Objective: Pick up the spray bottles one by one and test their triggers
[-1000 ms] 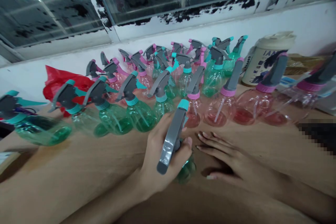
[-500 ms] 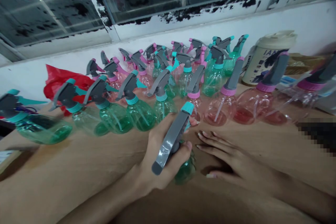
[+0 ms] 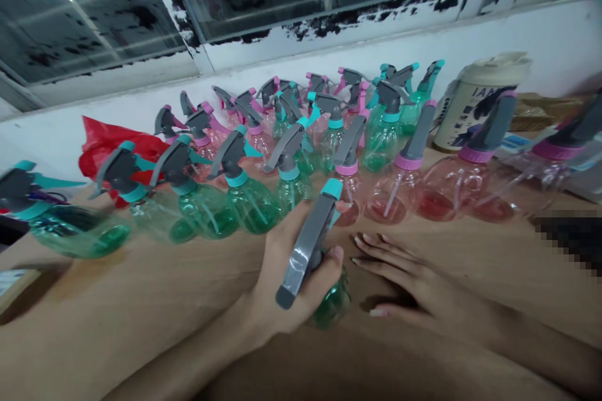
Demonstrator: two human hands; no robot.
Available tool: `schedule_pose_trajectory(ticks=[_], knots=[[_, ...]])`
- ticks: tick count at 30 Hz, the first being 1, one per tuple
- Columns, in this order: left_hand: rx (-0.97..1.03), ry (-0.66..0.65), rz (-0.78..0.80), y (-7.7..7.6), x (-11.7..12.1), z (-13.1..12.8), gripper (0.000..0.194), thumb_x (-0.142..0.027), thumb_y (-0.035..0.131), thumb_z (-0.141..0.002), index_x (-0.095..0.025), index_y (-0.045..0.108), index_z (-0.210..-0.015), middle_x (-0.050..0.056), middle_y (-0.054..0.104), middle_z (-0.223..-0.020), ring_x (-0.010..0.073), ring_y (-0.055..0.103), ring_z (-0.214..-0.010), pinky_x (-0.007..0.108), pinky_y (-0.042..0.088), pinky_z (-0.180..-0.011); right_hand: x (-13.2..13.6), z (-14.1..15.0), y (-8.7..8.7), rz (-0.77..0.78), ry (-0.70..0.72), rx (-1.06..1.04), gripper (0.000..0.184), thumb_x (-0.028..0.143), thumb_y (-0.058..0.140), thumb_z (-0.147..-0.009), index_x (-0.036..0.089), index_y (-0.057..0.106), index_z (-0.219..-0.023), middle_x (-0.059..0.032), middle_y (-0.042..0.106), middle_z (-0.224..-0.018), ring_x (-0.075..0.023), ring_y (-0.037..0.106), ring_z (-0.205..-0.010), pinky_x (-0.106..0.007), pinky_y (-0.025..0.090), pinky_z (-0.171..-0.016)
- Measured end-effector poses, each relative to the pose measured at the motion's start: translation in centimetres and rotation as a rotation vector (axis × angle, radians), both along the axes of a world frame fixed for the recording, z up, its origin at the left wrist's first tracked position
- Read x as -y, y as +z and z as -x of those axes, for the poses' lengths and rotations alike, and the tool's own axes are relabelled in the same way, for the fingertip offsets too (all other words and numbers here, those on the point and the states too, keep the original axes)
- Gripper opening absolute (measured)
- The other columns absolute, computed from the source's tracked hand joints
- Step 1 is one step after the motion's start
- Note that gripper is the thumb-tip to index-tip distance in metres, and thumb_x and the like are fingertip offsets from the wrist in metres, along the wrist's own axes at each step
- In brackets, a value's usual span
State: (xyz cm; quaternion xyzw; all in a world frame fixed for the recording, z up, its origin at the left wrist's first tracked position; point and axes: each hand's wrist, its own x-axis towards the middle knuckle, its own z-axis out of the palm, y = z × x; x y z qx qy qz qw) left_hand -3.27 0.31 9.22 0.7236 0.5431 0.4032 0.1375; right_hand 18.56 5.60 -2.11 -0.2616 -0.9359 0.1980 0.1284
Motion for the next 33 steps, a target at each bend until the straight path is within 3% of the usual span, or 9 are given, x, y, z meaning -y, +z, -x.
schedule_pose_trajectory(ticks=[8,17,20,33], knots=[[0.040,0.005,-0.034,-0.77,-0.08,-0.08,0.016,-0.018,0.049,-0.073,-0.023,0.050,-0.088,-0.001,0.054,-0.072,0.0165,0.056,-0.064,0.029,0.049,-0.062,-0.11,-0.01,-0.16,0.020,0.006,-0.036,0.063,0.050,0.053,-0.083,0.032,0.030,-0.139,0.0020,0.025,-0.148,-0.0225,0.022,-0.136,-0.045,0.025,-0.110],[0.100,0.030,0.016,-0.67,0.09,-0.31,0.005,-0.019,0.052,-0.075,-0.023,0.052,-0.079,0.001,0.056,-0.077,0.0169,0.058,-0.073,0.031,0.052,-0.067,-0.13,-0.04,-0.35,-0.022,0.007,-0.020,0.064,0.051,0.052,-0.083,0.031,0.029,-0.139,0.0024,0.024,-0.149,-0.0219,0.020,-0.136,-0.045,0.025,-0.110],[0.075,-0.015,0.034,-0.60,0.05,-0.11,0.007,-0.019,0.052,-0.076,-0.023,0.052,-0.081,0.001,0.054,-0.078,0.0174,0.056,-0.074,0.033,0.050,-0.069,-0.13,-0.03,-0.36,-0.028,0.008,-0.023,0.063,0.051,0.052,-0.083,0.031,0.030,-0.139,0.0021,0.025,-0.148,-0.0219,0.021,-0.136,-0.045,0.025,-0.110],[0.060,-0.075,0.016,-0.57,-0.38,0.31,0.005,-0.020,0.051,-0.076,-0.023,0.047,-0.077,0.000,0.052,-0.074,0.0155,0.051,-0.065,0.029,0.044,-0.058,-0.15,0.05,0.00,-0.004,0.004,-0.010,0.061,0.051,0.051,-0.084,0.029,0.033,-0.138,-0.0005,0.026,-0.148,-0.0221,0.020,-0.136,-0.046,0.023,-0.110]])
